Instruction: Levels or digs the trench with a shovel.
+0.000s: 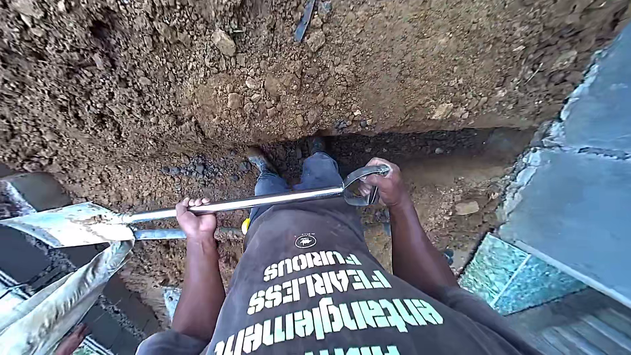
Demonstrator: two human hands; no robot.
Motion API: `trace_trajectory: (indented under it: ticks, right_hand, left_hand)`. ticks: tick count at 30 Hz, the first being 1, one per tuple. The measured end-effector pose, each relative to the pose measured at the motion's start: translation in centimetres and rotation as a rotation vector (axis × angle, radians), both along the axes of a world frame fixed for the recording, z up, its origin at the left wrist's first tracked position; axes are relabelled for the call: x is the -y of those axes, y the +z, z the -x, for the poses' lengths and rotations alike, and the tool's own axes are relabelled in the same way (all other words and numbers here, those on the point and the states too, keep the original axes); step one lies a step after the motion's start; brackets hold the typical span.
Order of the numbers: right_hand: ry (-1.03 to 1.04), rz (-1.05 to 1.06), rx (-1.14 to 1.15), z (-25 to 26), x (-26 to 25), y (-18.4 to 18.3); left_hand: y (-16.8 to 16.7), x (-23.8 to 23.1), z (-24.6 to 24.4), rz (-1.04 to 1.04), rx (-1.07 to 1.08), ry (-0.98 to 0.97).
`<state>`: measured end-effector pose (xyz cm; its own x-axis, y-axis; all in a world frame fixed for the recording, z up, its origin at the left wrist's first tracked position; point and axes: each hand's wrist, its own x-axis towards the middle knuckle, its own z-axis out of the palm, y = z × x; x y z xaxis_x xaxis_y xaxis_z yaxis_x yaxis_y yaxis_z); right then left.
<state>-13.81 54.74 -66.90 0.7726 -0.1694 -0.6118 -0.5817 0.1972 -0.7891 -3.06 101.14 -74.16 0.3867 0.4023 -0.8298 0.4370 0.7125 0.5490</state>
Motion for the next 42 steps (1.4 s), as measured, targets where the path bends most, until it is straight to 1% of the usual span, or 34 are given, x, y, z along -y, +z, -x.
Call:
trace_trajectory:
  ticks: [2,5,10,12,14,16,19,21,26,28,29,30,33,35,38,42]
  right_hand:
    - [-0.019,-0.016,0.006,0.2,0.1,0.1]
    - [-0.046,-0.056,0.029,0.2,0.8,-0.7]
    - [-0.035,-0.099,0.041,0.6,3.2,-1.5]
    - [-0.043,-0.114,0.052,0.2,4.2,-2.2]
    - [-0.068,-0.125,0.038,0.9,3.7,-1.9]
    - [-0.107,-0.123,0.038,1.6,2.4,-1.4]
    - [-0.177,-0.124,0.028,2.9,-1.6,-2.0]
    - [-0.225,-0.101,0.023,3.4,-5.2,-2.8]
    - [-0.397,-0.022,-0.038,3.9,-18.7,-3.8]
    - [-0.422,-0.044,-0.062,4.5,-24.9,-3.4]
    - [-0.422,-0.069,-0.055,4.2,-27.3,-3.6]
    - [-0.414,-0.079,-0.037,3.4,-28.7,-4.2]
    - [-0.401,-0.108,-0.029,2.9,-34.9,-3.6]
    - [-0.362,-0.099,-0.009,1.8,-36.1,-4.1]
    - [-0.347,-0.036,-0.026,4.2,-39.1,-3.3]
    - [-0.297,0.04,0.051,1.8,-40.8,-2.2]
  left_hand:
    - [0.5,0.1,-0.6,0.007,0.012,-0.014]
    - [1.5,0.7,-1.7,0.003,0.051,-0.025]
    - [5.3,2.9,-1.3,-0.03,0.094,-0.043]
    - [6.2,3.8,-2.0,-0.054,0.101,-0.037]
    - [7.1,3.6,-1.7,-0.061,0.085,-0.06]
    - [6.7,2.7,-2.3,-0.066,0.068,-0.096]
    - [4.9,-0.4,-3.7,-0.062,0.052,-0.156]
    - [2.8,-3.3,-5.1,-0.031,0.07,-0.2]
    - [-2.2,-13.7,-9.7,0.058,0.107,-0.356]
    - [-1.6,-19.5,-10.0,0.054,0.097,-0.382]
    - [-1.5,-21.3,-10.9,0.053,0.11,-0.388]
    - [-1.4,-22.9,-11.7,0.043,0.123,-0.39]
    - [0.6,-28.7,-12.2,-0.005,0.118,-0.377]
    - [0.6,-30.5,-12.8,0.018,0.149,-0.358]
    - [0.9,-32.2,-11.7,0.05,0.092,-0.323]
    - [-0.1,-33.6,-12.0,0.107,0.041,-0.139]
